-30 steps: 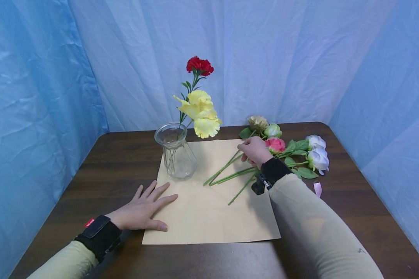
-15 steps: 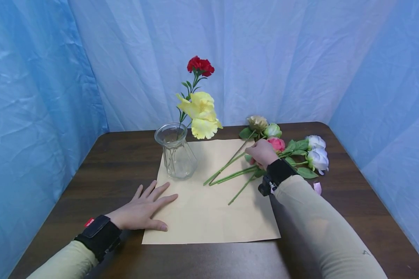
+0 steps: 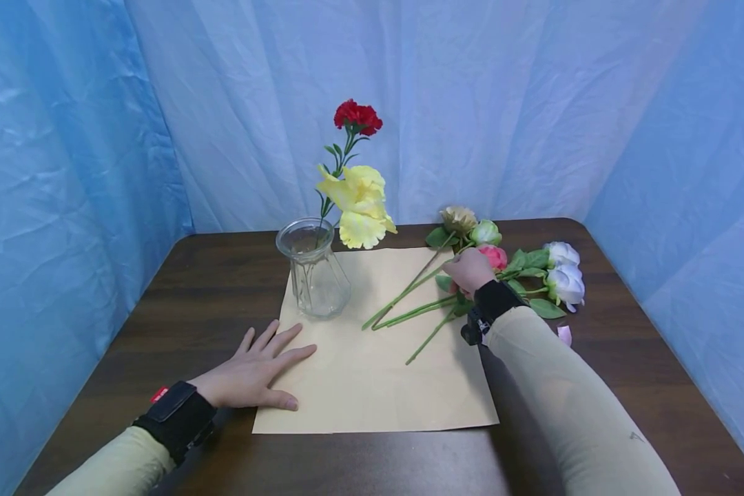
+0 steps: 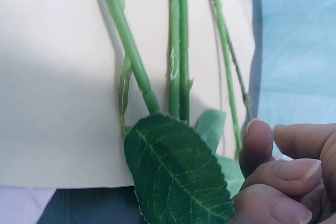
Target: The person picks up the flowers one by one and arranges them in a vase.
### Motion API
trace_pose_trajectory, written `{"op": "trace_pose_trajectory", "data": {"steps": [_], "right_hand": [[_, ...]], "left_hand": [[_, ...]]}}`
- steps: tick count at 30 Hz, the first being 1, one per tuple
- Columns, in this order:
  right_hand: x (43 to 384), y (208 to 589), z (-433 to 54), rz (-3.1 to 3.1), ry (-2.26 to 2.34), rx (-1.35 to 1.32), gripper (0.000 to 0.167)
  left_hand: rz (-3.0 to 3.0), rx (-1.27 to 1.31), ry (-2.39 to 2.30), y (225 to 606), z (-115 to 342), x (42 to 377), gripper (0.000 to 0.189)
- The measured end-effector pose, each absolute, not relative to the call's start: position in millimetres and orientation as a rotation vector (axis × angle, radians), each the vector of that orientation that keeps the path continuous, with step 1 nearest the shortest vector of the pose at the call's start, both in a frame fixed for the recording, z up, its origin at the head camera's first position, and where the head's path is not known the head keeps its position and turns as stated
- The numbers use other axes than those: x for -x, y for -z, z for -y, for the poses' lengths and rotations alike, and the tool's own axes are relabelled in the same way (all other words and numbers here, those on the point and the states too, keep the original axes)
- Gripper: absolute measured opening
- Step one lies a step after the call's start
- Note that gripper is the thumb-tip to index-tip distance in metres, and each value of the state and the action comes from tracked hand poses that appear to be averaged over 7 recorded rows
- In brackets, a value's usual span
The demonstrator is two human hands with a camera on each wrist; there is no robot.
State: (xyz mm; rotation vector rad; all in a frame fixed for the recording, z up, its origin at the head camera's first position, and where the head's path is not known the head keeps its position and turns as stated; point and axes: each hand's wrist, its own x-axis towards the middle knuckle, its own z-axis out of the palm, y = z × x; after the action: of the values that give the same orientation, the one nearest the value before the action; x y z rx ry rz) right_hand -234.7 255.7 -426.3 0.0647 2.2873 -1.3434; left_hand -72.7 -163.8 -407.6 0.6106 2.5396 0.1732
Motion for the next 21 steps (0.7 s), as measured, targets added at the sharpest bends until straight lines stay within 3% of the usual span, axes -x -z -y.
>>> {"op": "trace_pose_trajectory", "data": {"steps": [9, 14, 21], "right_hand": [[244.1, 427.9, -253.4, -2.469, 1.173, 0.023, 0.048], [245.9, 430.1, -251.0, -2.684, 1.005, 0.172, 0.030], [246.6, 433.0, -248.2, -2.730, 0.847, 0.359, 0.040]], "left_hand": [[-2.543, -0.610, -0.191, 406.0, 164.4, 72.1, 0.094], [-2.549, -0.607, -0.192, 407.3, 164.6, 71.9, 0.094], [-2.546, -0.600, -0.177, 408.8, 164.0, 72.3, 0.094]]}}
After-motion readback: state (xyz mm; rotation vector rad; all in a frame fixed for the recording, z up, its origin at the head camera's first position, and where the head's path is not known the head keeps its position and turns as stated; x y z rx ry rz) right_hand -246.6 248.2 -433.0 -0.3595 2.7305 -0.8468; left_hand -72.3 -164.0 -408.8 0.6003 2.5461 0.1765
